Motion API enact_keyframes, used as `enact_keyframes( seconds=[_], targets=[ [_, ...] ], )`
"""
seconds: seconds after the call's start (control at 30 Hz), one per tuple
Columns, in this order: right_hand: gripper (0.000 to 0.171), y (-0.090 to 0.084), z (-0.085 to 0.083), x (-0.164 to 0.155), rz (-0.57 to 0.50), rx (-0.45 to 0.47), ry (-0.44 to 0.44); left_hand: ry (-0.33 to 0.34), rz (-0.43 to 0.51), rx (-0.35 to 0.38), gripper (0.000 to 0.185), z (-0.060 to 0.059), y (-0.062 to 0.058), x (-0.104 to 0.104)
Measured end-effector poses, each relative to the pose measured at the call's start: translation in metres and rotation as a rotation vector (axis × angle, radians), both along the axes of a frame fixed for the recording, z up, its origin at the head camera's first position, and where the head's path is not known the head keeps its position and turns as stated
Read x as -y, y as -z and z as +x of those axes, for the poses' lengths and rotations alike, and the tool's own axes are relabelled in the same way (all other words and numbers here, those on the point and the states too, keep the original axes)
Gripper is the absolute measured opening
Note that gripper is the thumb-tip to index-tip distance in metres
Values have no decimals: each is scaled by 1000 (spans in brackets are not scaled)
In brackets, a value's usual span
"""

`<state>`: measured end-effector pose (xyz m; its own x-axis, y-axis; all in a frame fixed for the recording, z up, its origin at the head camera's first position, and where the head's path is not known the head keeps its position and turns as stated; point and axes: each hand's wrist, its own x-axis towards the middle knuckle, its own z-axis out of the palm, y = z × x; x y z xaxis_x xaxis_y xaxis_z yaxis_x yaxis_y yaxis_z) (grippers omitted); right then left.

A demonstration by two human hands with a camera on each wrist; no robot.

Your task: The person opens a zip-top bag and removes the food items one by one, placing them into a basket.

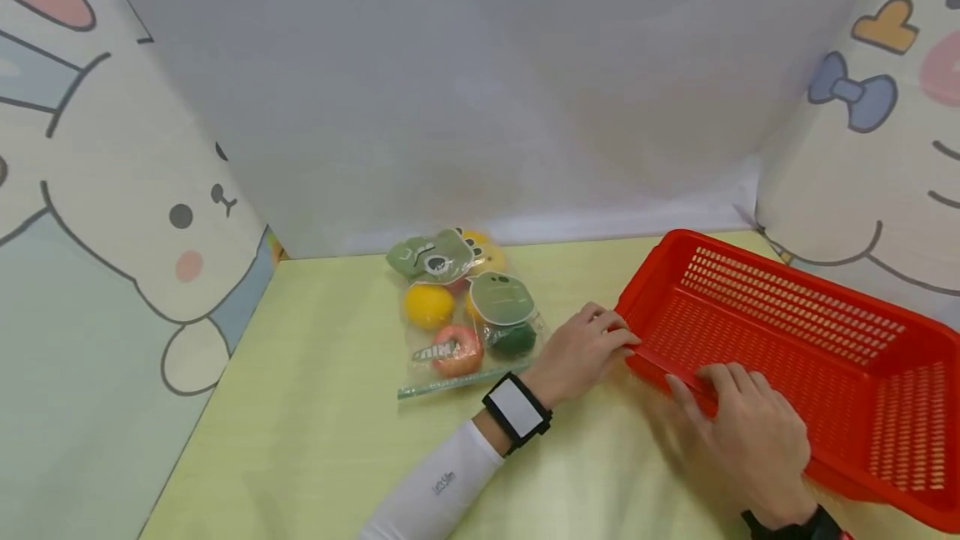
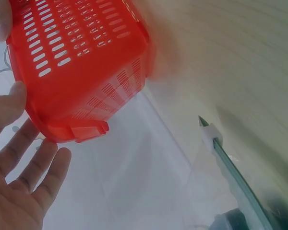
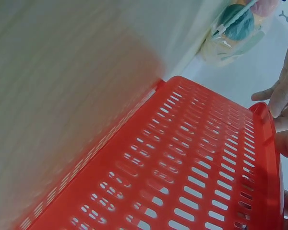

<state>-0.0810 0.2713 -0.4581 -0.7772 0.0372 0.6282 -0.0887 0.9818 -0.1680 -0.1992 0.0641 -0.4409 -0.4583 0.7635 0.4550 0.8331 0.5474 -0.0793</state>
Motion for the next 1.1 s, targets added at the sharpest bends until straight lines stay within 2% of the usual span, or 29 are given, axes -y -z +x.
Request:
enact_keyframes(
  seconds=[0.07, 0.2, 0.27, 0.43, 0.5, 0.67, 0.9, 1.1],
  targets=[
    [48, 1, -5, -1, 7, -29, -39, -24, 0, -13, 22, -1, 0, 2],
    [78, 2, -18, -4, 22, -91, -110, -49, 14, -22, 22, 0, -1, 8],
    [84, 3, -24, -6, 18, -105, -130, -50, 28, -38, 22, 1, 0, 11],
    [51, 4, -38, -17, 22, -72, -185, -48, 52, -80, 21, 4, 4, 16],
    [47, 5, -43, -22, 30, -47, -209, -46, 55, -85, 21, 6, 5, 18],
    [55, 5, -58, -38, 50, -9, -267, -60, 36, -113, 23, 14, 7, 19],
    [63, 7, -80, -54, 94, -29, -377, -81, -14, -161, 26, 24, 6, 16],
    [63, 11, -90, -61, 102, -20, -412, -84, 6, -140, 31, 27, 7, 12]
  ],
)
